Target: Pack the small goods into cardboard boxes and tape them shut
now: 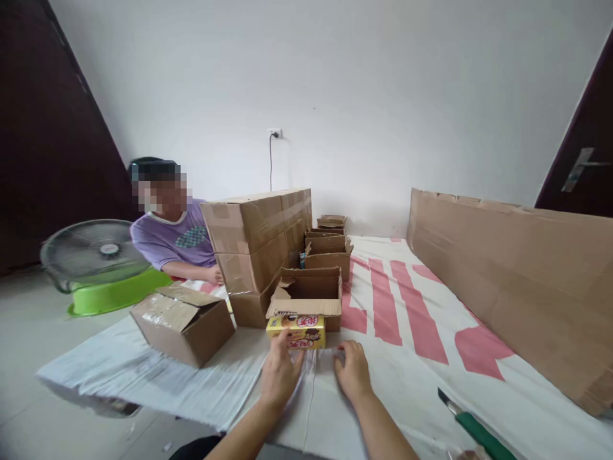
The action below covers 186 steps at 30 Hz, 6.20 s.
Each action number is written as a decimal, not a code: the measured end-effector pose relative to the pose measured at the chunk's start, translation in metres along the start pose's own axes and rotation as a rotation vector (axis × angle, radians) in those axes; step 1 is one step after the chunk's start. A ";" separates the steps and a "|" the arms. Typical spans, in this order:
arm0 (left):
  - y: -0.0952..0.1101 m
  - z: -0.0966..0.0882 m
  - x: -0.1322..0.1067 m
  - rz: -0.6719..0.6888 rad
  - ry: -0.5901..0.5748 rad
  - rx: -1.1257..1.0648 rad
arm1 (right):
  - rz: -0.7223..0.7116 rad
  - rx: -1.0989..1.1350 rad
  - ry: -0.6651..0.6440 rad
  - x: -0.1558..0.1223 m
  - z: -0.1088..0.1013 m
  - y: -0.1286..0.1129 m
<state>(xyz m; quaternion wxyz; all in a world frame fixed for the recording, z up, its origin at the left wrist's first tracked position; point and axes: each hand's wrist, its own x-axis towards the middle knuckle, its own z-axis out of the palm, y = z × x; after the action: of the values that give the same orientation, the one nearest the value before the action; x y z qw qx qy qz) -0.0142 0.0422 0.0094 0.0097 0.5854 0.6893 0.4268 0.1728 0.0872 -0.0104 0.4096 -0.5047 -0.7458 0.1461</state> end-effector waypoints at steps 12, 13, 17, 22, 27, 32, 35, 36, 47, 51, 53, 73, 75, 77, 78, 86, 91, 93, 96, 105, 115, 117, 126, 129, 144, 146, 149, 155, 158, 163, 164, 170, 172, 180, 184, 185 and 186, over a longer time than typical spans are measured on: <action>0.017 0.037 0.061 -0.059 -0.311 0.302 | -0.016 0.036 -0.018 0.001 -0.001 0.003; 0.015 0.039 0.063 -0.055 -0.299 0.306 | -0.014 0.038 -0.018 0.002 0.000 0.004; 0.007 0.042 0.062 -0.029 -0.281 0.315 | -0.006 0.043 -0.021 0.002 0.000 0.005; 0.005 0.038 0.060 0.001 -0.293 0.313 | 0.001 0.055 -0.024 0.003 0.001 0.007; 0.009 0.028 0.038 0.107 -0.360 0.305 | -0.007 0.068 -0.043 0.004 0.000 0.009; -0.003 -0.018 0.009 0.253 -0.429 0.272 | -0.007 0.070 -0.076 0.005 0.000 0.013; -0.023 -0.075 0.016 0.221 -0.296 0.296 | 0.017 0.058 -0.119 0.004 0.000 0.013; -0.031 -0.096 0.024 0.190 -0.219 0.312 | 0.024 0.056 -0.128 0.004 0.000 0.013; -0.126 -0.198 0.058 -0.240 0.100 0.344 | 0.027 0.059 -0.102 0.005 0.003 0.016; -0.118 -0.186 0.042 -0.195 0.133 0.296 | 0.015 0.069 -0.089 0.004 0.001 0.012; -0.109 -0.183 0.036 -0.159 0.119 0.274 | 0.012 0.064 -0.089 0.003 -0.001 0.010; 0.070 -0.102 -0.090 0.094 -0.240 0.022 | 0.055 0.515 0.083 0.005 -0.058 -0.060; 0.089 -0.089 -0.098 0.150 -0.340 -0.080 | -0.010 0.419 -0.037 0.004 -0.080 -0.074; 0.103 -0.085 -0.099 0.240 -0.417 -0.190 | -0.020 0.315 -0.102 0.003 -0.099 -0.077; 0.107 -0.086 -0.095 0.298 -0.434 -0.244 | -0.010 0.283 -0.123 0.002 -0.107 -0.075; 0.064 -0.106 0.017 -0.067 0.033 -0.497 | 0.102 0.351 -0.187 -0.008 -0.118 -0.055; 0.036 -0.094 0.029 -0.026 -0.183 -0.706 | 0.104 0.333 -0.199 0.001 -0.120 -0.054; 0.035 -0.094 0.022 0.037 -0.222 -0.745 | 0.123 0.348 -0.248 0.008 -0.127 -0.054; 0.033 -0.100 0.015 0.119 -0.279 -0.736 | 0.183 0.365 -0.314 0.016 -0.138 -0.054; 0.023 -0.103 0.010 0.224 -0.245 -0.728 | 0.254 0.127 -0.111 -0.007 -0.189 0.000; 0.031 -0.091 0.003 0.105 -0.303 -0.823 | 0.506 -0.187 -0.228 -0.094 -0.243 0.123; 0.033 -0.086 0.002 0.060 -0.292 -0.859 | 0.489 -0.241 -0.238 -0.097 -0.241 0.126; 0.042 -0.085 -0.001 0.023 -0.254 -0.918 | 0.382 -0.383 -0.393 -0.086 -0.232 0.124; 0.044 -0.086 -0.002 -0.011 -0.236 -0.918 | 0.359 -0.394 -0.411 -0.086 -0.231 0.126; 0.048 -0.075 -0.006 -0.047 -0.141 -0.948 | -0.348 -0.639 -0.515 0.010 -0.203 -0.132; 0.047 -0.073 -0.005 -0.051 -0.142 -0.952 | -0.421 -0.744 -0.650 0.012 -0.177 -0.172; 0.047 -0.071 -0.004 -0.047 -0.143 -0.972 | -0.493 -0.881 -0.750 0.016 -0.148 -0.203; 0.045 -0.071 -0.003 -0.030 -0.150 -0.955 | -0.498 -1.069 -0.808 0.022 -0.143 -0.210; 0.046 -0.072 -0.005 -0.004 -0.168 -0.923 | -0.416 -1.169 -0.843 0.019 -0.159 -0.202; 0.057 -0.071 -0.013 0.118 -0.212 -0.848 | -0.316 -1.240 -0.857 0.009 -0.181 -0.190; 0.059 -0.070 -0.013 0.126 -0.210 -0.839 | -0.323 -1.239 -0.856 0.007 -0.182 -0.189; 0.061 -0.067 -0.011 0.113 -0.205 -0.823 | -0.485 -1.188 -0.727 -0.006 -0.173 -0.173; 0.061 -0.067 -0.010 0.120 -0.201 -0.817 | -0.473 -1.179 -0.704 -0.009 -0.171 -0.165; 0.062 -0.071 -0.013 0.130 -0.228 -0.787 | -0.315 -1.337 -0.672 -0.006 -0.207 -0.123; 0.061 -0.069 -0.011 0.102 -0.234 -0.811 | -0.422 -1.210 -0.512 -0.008 -0.234 -0.084; 0.061 -0.069 -0.011 0.095 -0.234 -0.816 | -0.416 -1.162 -0.462 -0.011 -0.238 -0.070; 0.062 -0.068 -0.012 0.093 -0.234 -0.819 | -0.384 -1.114 -0.415 -0.014 -0.241 -0.055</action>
<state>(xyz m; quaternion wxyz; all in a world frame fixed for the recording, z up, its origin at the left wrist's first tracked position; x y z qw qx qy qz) 0.0038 -0.0094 0.0839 0.3001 0.6080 0.4302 0.5960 0.3231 0.0033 0.1678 -0.0497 -0.4606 -0.8514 -0.2458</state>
